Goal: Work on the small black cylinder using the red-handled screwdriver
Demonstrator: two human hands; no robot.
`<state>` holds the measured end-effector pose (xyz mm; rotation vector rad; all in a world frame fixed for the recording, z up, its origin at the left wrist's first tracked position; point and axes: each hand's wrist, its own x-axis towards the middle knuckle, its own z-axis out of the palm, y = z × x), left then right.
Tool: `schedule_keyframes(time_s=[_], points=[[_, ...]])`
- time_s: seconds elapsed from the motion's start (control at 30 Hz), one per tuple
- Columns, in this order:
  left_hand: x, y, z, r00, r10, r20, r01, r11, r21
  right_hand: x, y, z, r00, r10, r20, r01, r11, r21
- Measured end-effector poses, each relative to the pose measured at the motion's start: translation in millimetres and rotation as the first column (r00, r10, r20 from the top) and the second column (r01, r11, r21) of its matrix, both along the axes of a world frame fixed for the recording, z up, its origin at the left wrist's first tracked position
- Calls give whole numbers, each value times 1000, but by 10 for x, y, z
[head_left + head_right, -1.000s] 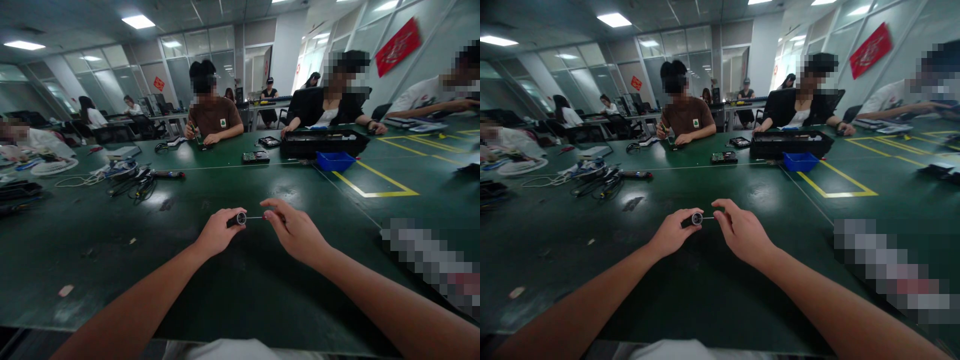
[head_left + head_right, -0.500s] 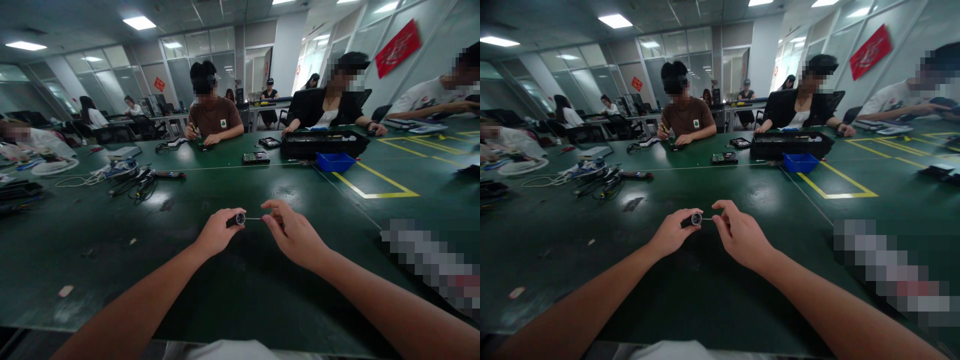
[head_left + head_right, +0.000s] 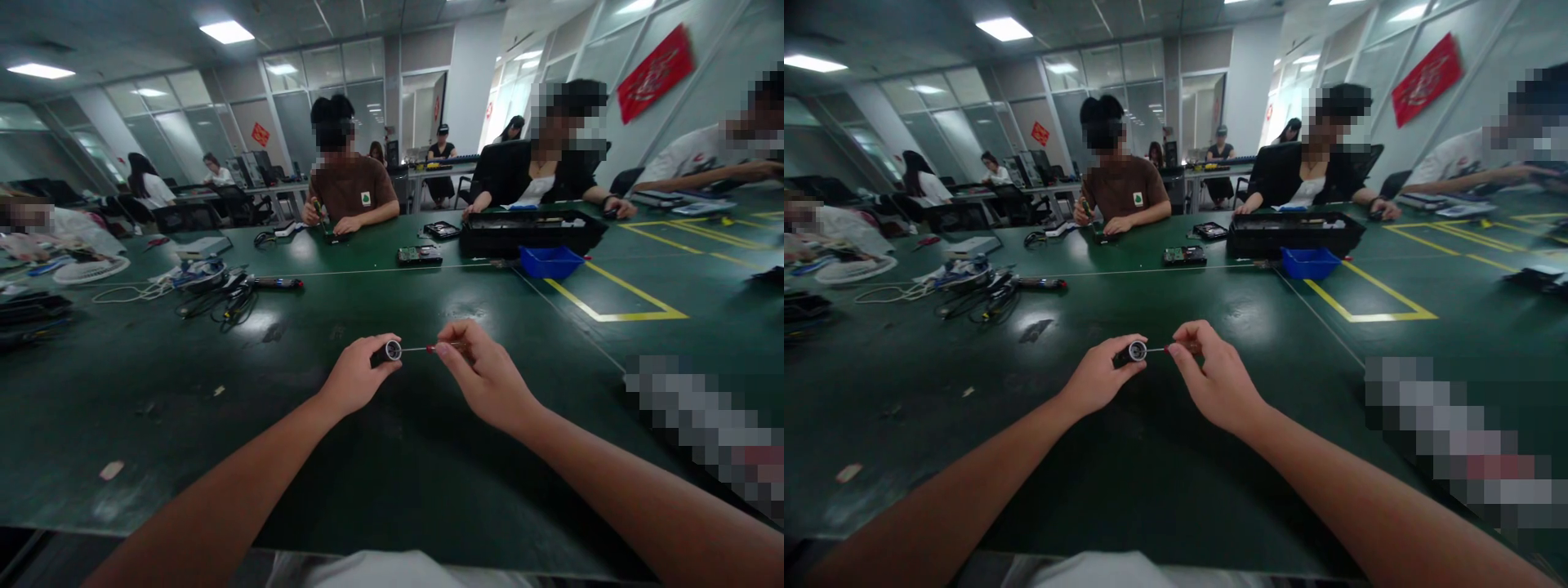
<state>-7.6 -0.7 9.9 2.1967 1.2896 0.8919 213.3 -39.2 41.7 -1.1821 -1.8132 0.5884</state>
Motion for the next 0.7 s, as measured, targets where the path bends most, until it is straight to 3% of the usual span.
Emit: schedule_keyframes(time_s=[0.1,0.17,0.23,0.3,0.4,0.7], points=[[5,-16,38,999,-31,-36,33,999,37,8,97,-63,972,-27,-233,-2,992,-124],[6,-18,65,995,-65,-75,72,993,95,20,190,-112,865,-95,-493,-41,965,-259],[2,-10,80,994,-62,-94,74,989,129,34,271,-161,758,-193,-623,-52,935,-352],[-4,2,79,995,-35,-88,45,993,113,44,313,-199,759,-206,-617,-10,945,-327],[-4,4,70,997,-17,-79,22,998,59,40,286,-212,834,-136,-535,-1,969,-247],[13,-29,81,995,-28,-93,33,998,48,1,134,-90,955,-64,-290,29,992,-121]])
